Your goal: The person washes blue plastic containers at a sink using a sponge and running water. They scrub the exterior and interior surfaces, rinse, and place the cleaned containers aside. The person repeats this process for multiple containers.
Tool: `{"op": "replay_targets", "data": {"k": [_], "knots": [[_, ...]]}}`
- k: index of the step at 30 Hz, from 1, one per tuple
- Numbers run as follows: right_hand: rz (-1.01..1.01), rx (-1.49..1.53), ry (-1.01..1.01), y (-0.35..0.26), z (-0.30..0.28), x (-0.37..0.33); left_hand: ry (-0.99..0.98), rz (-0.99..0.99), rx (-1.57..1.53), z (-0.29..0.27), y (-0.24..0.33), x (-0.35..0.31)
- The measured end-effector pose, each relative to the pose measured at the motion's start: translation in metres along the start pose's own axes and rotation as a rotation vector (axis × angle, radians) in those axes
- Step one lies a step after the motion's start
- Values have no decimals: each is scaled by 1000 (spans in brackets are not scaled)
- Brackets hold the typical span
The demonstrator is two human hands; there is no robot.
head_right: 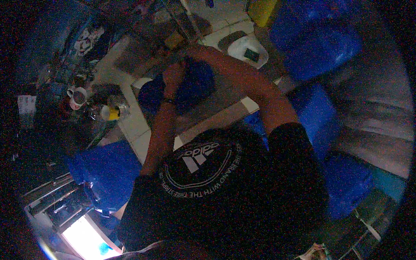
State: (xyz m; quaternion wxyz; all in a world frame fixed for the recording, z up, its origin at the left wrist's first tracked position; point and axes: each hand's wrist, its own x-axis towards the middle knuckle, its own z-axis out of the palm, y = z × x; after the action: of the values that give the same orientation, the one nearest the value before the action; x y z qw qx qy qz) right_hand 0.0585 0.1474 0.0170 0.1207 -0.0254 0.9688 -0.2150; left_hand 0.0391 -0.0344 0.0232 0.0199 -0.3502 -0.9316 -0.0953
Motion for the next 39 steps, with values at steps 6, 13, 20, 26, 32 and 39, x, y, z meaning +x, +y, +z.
{"op": "replay_targets", "data": {"k": [6, 13, 20, 26, 32, 39], "knots": [[-40, -193, 76, 14, 19, 9, 109, 14, -17, 0, 0, -4], [-81, -29, 72, 7, -3, -5, 54, -23, -30, 2, 0, -1], [10, -170, 274, 16, 21, -4, 99, -27, -27, 8, -1, -1], [41, -241, 87, 14, 19, -4, 120, 5, -9, 17, -4, 3], [57, -57, 200, 1, 13, -7, 160, 17, -31, 17, -5, 2], [-16, 34, 175, 14, 21, -14, 261, 68, 33, 21, -6, 2]]}}
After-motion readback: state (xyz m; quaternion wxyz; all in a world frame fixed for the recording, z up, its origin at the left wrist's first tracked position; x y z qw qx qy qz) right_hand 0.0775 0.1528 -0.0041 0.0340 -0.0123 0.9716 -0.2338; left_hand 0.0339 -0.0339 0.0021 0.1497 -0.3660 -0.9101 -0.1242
